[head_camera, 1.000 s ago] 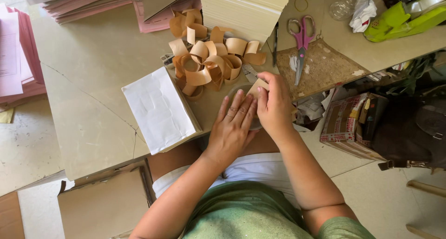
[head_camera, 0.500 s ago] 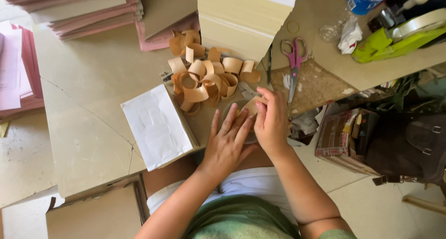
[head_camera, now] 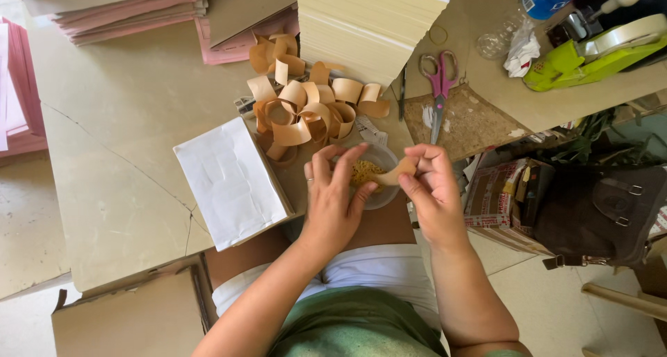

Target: The person sits on the floor and repeatedly assembles small paper packs by applying adhesive strips to white sheets and folding them. The person handles the paper sheets and adhesive strips by hand, stacking the finished packs on the table.

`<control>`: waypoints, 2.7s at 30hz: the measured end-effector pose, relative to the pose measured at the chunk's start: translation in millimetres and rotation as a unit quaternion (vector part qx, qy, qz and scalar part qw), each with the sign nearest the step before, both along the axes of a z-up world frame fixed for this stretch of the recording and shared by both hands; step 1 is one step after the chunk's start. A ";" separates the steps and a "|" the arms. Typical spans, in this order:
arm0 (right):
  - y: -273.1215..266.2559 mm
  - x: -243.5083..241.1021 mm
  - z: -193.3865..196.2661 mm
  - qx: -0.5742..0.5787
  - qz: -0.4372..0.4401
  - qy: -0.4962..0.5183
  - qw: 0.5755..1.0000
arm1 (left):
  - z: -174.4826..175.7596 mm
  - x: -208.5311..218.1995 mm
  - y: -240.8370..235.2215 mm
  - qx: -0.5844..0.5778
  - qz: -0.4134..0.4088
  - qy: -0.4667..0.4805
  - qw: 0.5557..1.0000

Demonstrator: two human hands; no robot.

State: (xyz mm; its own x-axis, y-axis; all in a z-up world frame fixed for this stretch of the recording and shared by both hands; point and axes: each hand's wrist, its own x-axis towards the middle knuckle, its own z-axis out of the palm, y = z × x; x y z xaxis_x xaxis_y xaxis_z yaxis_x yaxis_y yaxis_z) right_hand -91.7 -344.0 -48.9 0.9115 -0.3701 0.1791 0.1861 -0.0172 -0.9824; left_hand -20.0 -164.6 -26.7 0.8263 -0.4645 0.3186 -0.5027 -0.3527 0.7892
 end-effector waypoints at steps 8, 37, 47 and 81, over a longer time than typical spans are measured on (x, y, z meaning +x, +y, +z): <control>12.7 9.3 9.2 -0.328 -0.124 -0.060 0.935 | -22.1 2.2 0.7 0.004 0.067 0.040 0.997; 46.7 9.8 -19.4 -0.573 -0.089 -0.128 0.804 | -16.8 -7.6 5.3 -0.024 0.068 0.164 0.984; 39.3 -1.2 36.8 -0.467 0.120 -0.001 0.876 | -2.2 -43.4 32.0 0.245 0.071 -0.040 0.966; 132.4 17.6 33.6 -0.120 0.176 0.185 0.959 | 20.8 -55.5 190.7 -0.136 0.199 0.352 0.904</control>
